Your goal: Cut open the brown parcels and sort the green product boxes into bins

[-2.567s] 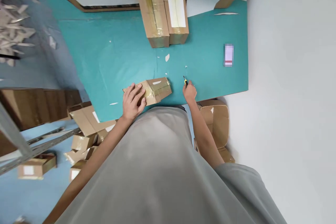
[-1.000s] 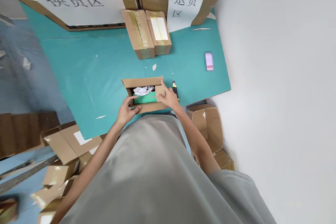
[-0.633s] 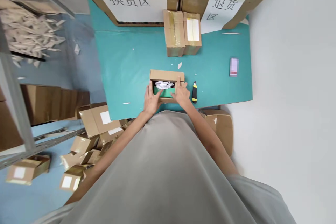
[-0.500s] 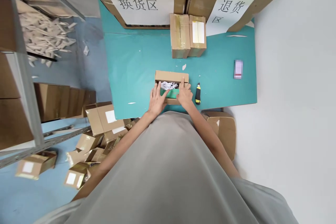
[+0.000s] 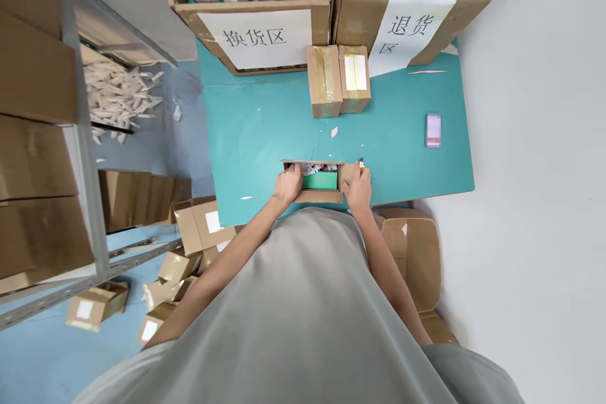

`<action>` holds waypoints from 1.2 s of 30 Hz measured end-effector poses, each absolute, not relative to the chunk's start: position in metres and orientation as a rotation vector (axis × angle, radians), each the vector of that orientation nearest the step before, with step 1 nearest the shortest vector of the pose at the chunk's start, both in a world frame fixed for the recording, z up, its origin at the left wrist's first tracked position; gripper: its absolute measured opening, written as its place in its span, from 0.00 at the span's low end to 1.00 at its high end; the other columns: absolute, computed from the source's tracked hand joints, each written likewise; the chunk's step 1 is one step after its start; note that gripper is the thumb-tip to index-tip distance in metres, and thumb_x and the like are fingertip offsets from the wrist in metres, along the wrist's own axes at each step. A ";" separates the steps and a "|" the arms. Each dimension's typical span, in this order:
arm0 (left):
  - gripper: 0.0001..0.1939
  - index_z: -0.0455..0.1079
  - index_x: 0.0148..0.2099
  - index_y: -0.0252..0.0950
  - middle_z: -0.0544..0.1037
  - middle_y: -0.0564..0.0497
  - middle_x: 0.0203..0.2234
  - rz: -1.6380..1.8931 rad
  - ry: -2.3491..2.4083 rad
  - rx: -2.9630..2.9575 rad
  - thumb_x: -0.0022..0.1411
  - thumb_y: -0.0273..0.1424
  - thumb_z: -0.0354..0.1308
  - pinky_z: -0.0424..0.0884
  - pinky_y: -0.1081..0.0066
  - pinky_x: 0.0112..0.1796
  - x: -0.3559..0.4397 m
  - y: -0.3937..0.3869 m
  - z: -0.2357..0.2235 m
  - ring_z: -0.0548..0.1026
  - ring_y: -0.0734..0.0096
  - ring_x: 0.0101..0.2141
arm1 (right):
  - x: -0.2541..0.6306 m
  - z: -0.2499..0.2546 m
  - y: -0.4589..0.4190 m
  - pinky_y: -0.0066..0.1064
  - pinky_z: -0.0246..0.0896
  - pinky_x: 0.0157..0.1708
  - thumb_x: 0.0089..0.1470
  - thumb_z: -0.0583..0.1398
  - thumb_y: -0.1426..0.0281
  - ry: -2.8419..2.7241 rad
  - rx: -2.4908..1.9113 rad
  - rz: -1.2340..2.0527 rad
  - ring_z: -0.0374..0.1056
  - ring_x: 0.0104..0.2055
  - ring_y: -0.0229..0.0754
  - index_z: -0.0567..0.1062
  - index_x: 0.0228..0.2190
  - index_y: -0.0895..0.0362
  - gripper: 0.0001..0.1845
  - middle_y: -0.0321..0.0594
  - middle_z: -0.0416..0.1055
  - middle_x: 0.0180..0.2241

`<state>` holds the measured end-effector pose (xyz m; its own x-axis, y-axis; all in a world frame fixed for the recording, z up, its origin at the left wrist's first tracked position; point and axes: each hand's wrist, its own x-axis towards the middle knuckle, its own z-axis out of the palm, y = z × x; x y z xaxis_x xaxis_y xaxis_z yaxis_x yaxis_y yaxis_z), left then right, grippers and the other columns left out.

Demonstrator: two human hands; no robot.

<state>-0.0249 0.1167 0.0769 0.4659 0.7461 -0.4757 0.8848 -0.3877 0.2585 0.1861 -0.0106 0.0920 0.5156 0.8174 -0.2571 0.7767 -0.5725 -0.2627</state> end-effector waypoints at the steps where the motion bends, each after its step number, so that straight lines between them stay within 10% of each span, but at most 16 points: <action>1: 0.18 0.68 0.66 0.29 0.81 0.30 0.56 -0.415 1.370 2.210 0.81 0.26 0.47 0.78 0.58 0.52 -0.024 0.116 0.076 0.84 0.47 0.53 | 0.182 0.093 -0.010 0.51 0.66 0.65 0.68 0.63 0.68 -1.404 -2.646 0.475 0.68 0.63 0.62 0.60 0.76 0.65 0.40 0.63 0.68 0.61; 7: 0.14 0.73 0.61 0.32 0.83 0.31 0.56 -0.354 1.301 2.225 0.79 0.33 0.56 0.77 0.58 0.56 -0.030 0.109 0.068 0.82 0.46 0.59 | 0.168 0.092 0.003 0.44 0.68 0.62 0.73 0.50 0.80 -1.948 -2.466 0.584 0.69 0.61 0.56 0.78 0.59 0.61 0.23 0.59 0.76 0.58; 13: 0.29 0.72 0.68 0.27 0.80 0.28 0.61 -0.402 1.127 2.372 0.67 0.26 0.67 0.69 0.52 0.68 -0.028 0.108 0.057 0.77 0.41 0.64 | 0.155 0.076 0.035 0.41 0.69 0.65 0.69 0.58 0.79 -2.438 -2.262 0.833 0.75 0.64 0.56 0.84 0.55 0.62 0.18 0.61 0.80 0.58; 26: 0.24 0.75 0.65 0.28 0.81 0.25 0.60 -0.302 1.214 2.364 0.71 0.19 0.53 0.67 0.45 0.67 -0.020 0.112 0.055 0.77 0.46 0.63 | 0.132 0.072 0.054 0.47 0.70 0.64 0.65 0.60 0.82 -2.509 -2.272 0.659 0.77 0.62 0.60 0.78 0.62 0.69 0.25 0.71 0.80 0.59; 36: 0.28 0.79 0.61 0.27 0.83 0.23 0.58 -0.285 1.119 2.286 0.57 0.18 0.67 0.67 0.48 0.69 -0.042 0.119 0.072 0.80 0.37 0.64 | 0.135 0.086 0.047 0.50 0.63 0.72 0.64 0.56 0.84 -2.496 -2.221 0.675 0.77 0.65 0.61 0.81 0.60 0.66 0.27 0.67 0.81 0.60</action>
<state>-0.0416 0.1193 0.0719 0.6265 0.6554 -0.4218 0.7773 -0.4855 0.4002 0.1355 0.0466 0.0860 -0.1308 0.8850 -0.4468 0.9896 0.0892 -0.1131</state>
